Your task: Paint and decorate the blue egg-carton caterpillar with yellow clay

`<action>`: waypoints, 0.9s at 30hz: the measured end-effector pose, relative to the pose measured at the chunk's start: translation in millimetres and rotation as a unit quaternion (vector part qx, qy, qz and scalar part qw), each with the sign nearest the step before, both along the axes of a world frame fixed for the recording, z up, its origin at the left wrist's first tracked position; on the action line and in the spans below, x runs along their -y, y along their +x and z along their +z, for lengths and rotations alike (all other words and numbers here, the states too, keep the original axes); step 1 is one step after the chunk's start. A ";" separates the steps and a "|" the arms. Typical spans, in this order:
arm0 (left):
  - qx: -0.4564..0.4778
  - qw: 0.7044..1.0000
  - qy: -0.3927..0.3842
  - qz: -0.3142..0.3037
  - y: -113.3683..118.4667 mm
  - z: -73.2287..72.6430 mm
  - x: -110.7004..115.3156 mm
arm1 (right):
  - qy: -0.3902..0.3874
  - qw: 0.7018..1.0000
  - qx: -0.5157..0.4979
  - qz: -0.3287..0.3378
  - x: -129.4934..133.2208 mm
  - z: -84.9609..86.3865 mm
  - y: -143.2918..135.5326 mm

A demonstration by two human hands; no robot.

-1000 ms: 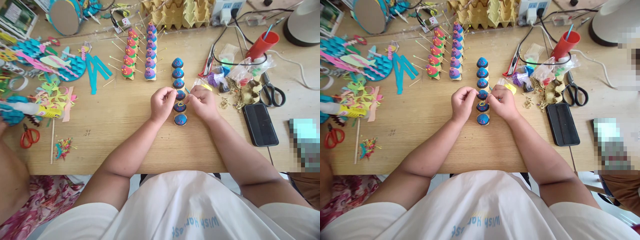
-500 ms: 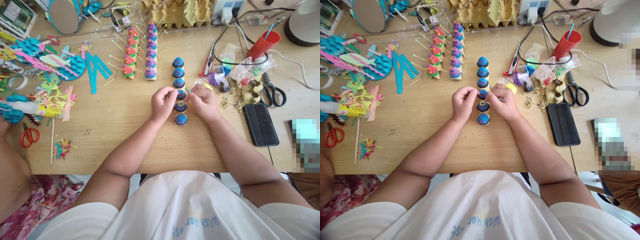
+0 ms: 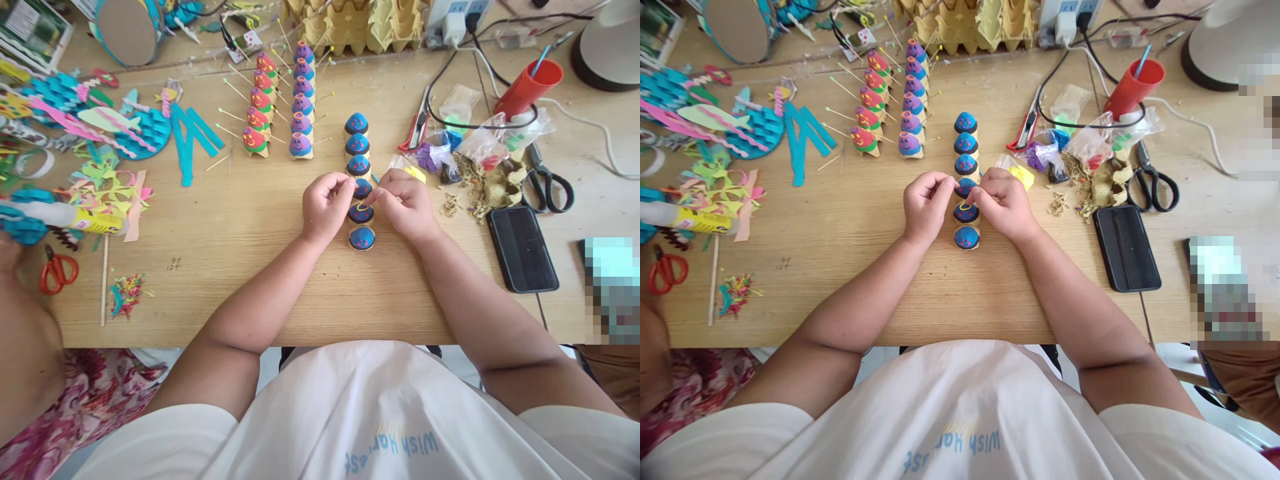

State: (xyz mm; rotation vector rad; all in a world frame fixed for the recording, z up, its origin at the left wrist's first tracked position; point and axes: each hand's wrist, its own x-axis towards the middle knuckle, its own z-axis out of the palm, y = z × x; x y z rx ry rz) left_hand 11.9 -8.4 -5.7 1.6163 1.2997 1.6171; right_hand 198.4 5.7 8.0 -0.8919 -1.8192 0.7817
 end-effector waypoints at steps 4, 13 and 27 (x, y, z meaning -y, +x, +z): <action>0.002 1.000 0.001 -0.002 0.0 -0.2 0.2 | -0.007 1.000 0.010 -0.003 0.2 0.2 0.1; -0.016 1.000 -0.011 0.004 0.0 -0.6 -0.3 | -0.024 0.998 0.025 -0.059 -0.1 -2.2 0.1; -0.067 0.997 -0.026 0.012 -1.3 -3.3 -0.1 | -0.043 0.999 0.021 -0.024 2.1 1.0 -1.5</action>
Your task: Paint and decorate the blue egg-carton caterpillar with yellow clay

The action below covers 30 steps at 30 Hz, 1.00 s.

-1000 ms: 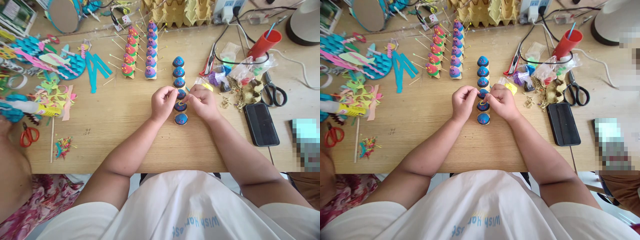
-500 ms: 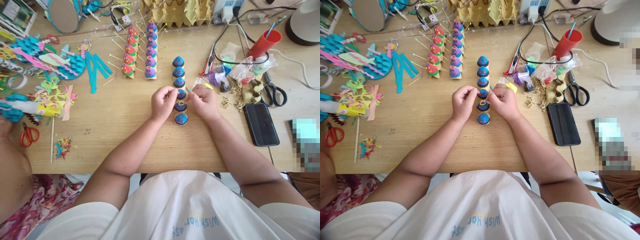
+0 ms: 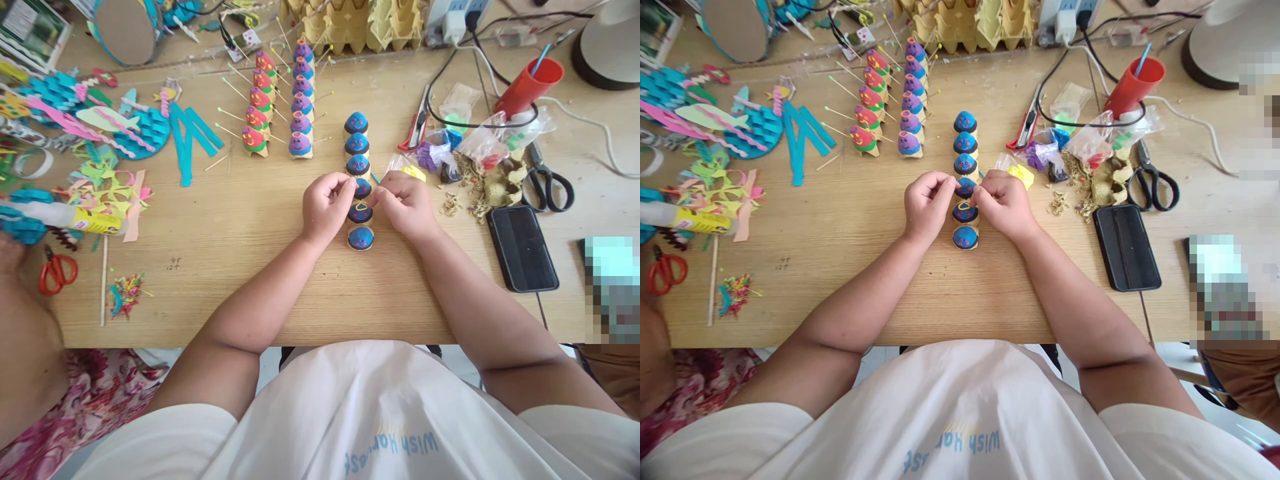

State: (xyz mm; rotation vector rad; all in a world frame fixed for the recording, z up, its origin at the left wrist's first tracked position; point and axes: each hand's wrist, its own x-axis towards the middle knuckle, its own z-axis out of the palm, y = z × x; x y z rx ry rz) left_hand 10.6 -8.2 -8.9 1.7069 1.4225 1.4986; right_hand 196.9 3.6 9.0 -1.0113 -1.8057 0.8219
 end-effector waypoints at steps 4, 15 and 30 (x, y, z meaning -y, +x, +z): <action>-0.047 0.999 0.019 0.002 -0.6 -2.7 -1.1 | 0.006 1.000 -0.007 0.000 -1.0 -0.7 0.3; -0.109 0.993 0.033 0.019 -1.1 -2.2 0.3 | 0.001 1.000 -0.002 0.008 -2.3 -0.4 0.0; -0.075 0.997 0.012 0.019 -0.2 -3.9 -2.9 | 0.003 1.000 -0.012 -0.016 -2.2 -0.7 0.0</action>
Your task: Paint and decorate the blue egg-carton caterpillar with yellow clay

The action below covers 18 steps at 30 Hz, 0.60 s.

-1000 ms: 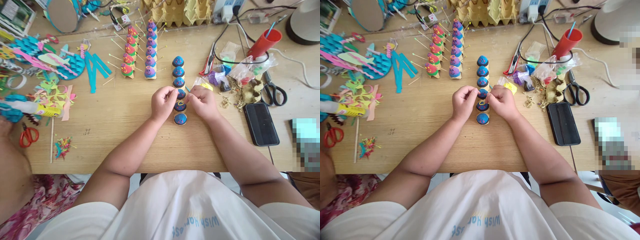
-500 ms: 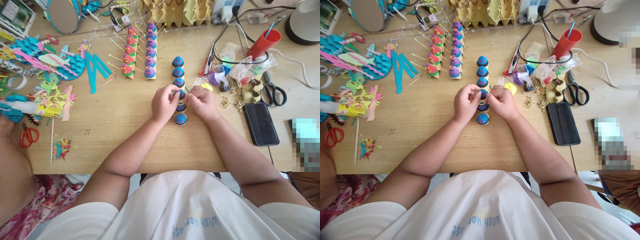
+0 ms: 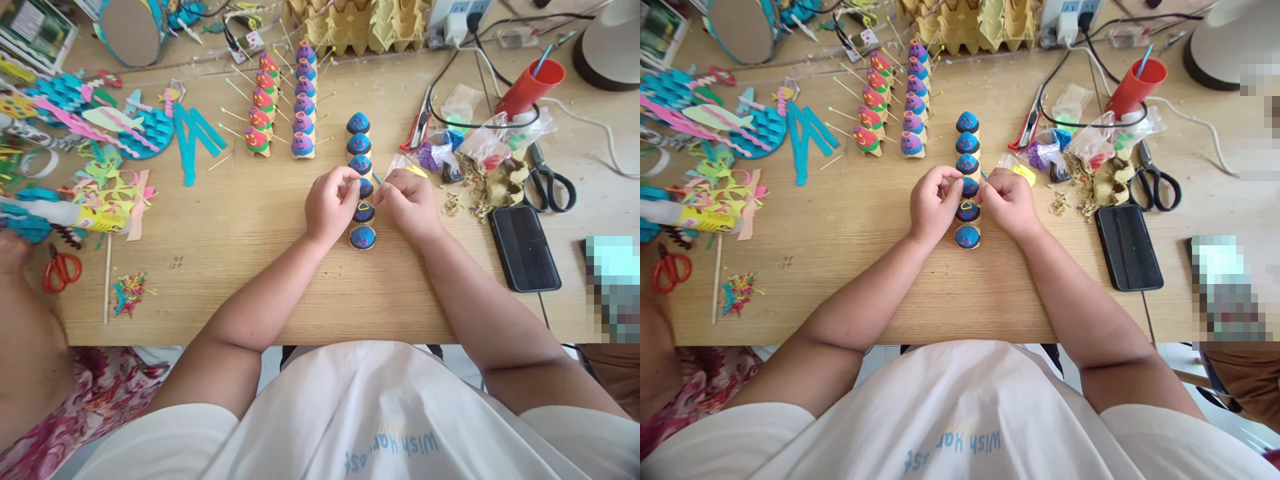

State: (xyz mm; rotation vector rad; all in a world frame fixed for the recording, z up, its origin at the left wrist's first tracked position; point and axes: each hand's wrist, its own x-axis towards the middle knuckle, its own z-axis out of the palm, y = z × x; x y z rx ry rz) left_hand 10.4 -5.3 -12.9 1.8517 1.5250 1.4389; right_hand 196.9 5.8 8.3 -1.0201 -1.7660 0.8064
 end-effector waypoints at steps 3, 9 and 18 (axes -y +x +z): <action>0.013 1.000 -0.004 0.001 0.4 -0.8 -0.7 | -0.005 1.000 0.006 0.017 0.0 0.2 0.8; -0.005 1.000 0.000 -0.001 2.1 0.6 0.2 | -0.013 0.999 0.007 0.034 -1.0 -1.3 1.3; 0.043 0.999 0.018 0.010 1.1 -1.7 -2.8 | 0.057 0.974 0.013 -0.220 -4.0 0.0 8.8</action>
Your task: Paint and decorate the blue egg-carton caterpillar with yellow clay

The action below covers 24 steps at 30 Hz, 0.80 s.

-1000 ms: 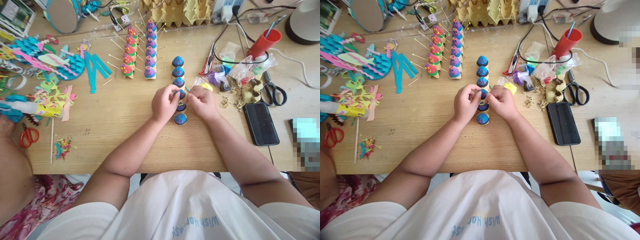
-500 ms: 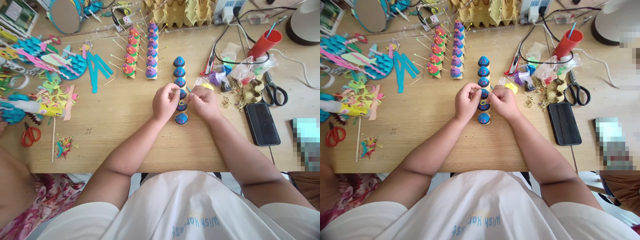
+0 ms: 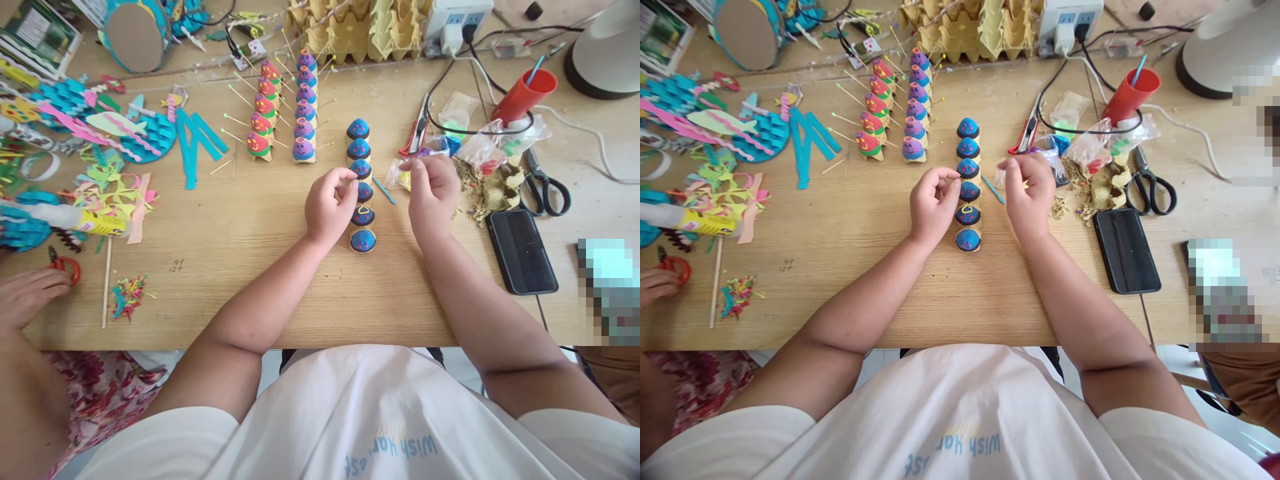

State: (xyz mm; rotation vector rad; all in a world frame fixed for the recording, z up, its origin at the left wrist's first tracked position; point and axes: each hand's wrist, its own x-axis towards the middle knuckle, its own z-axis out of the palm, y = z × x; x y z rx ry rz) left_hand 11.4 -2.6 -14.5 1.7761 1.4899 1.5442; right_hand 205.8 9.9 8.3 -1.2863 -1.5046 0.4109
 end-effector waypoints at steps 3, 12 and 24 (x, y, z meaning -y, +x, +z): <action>0.033 0.999 0.009 0.006 -0.6 -0.6 -2.9 | -0.025 0.994 0.084 -0.062 -4.6 -3.6 7.0; 0.109 0.994 0.021 0.001 -0.4 -6.8 -11.6 | -0.132 0.942 0.289 -0.104 -9.4 -18.5 14.7; 0.067 0.995 0.066 -0.017 0.7 -8.0 -11.8 | -0.131 0.946 0.283 -0.089 -6.3 -3.0 9.9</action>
